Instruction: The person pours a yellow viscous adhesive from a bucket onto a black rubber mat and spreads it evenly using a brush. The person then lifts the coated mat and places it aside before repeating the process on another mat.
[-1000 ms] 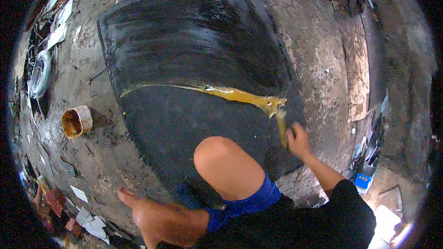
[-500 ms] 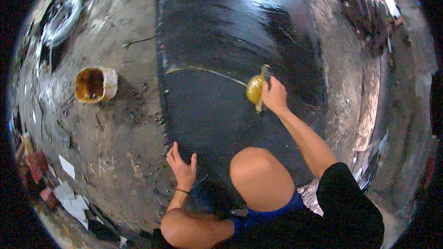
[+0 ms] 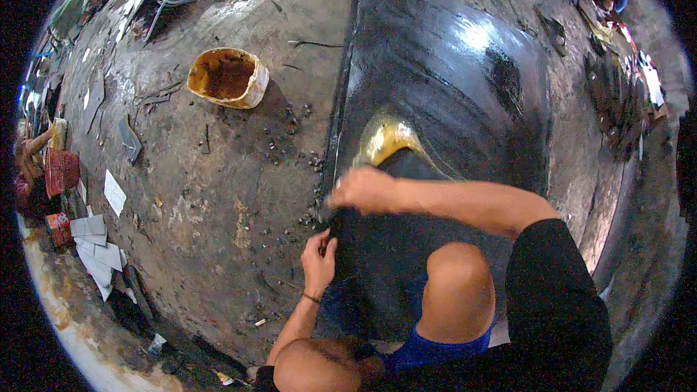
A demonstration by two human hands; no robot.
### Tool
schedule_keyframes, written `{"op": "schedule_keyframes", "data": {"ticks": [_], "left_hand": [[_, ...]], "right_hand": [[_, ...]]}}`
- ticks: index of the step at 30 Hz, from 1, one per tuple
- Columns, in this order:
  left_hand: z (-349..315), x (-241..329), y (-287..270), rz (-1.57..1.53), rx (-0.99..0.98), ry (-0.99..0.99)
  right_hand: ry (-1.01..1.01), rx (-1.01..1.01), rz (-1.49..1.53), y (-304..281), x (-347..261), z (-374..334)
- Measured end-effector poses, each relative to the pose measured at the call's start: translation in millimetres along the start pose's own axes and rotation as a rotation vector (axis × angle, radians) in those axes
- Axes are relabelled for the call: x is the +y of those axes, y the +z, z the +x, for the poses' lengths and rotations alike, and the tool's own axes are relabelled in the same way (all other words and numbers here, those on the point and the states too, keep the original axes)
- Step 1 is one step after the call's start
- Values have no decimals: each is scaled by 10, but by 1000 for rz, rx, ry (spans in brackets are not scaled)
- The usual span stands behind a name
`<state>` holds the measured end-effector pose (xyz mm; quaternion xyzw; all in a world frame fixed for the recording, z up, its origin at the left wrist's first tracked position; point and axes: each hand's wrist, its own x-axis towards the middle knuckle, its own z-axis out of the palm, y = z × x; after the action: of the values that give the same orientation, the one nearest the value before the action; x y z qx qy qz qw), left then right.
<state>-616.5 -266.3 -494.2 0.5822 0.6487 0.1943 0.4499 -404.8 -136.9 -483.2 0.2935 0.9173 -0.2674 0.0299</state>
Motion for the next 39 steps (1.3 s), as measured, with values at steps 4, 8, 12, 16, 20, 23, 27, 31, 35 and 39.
{"op": "schedule_keyframes", "data": {"ticks": [4,8,12,16,20,23,27,31,35,39], "left_hand": [[-357,-295,-137,96,50,56],[-248,-282,-117,137,-76,118],[-344,-9,-190,555,-76,422],[-489,55,49,518,-473,596],[-458,61,178,620,-569,550],[-454,83,179,642,-651,497],[-397,-89,57,707,-704,612],[2,-158,-351,903,-845,605],[351,231,-488,1060,-772,955],[585,875,-279,1128,-771,1072]], "right_hand": [[231,308,-17,-540,516,-107],[308,44,-220,-578,1237,-425],[194,-42,-189,-160,889,-1264],[307,-5,-139,219,333,-2497],[551,-11,-17,780,-409,-3611],[777,-30,160,1320,-1120,-4372],[1007,126,230,1861,-2056,-4825],[1196,201,365,2395,-2830,-4967],[1450,276,520,3016,-3700,-5114],[1650,547,535,2950,-4047,-5074]]}}
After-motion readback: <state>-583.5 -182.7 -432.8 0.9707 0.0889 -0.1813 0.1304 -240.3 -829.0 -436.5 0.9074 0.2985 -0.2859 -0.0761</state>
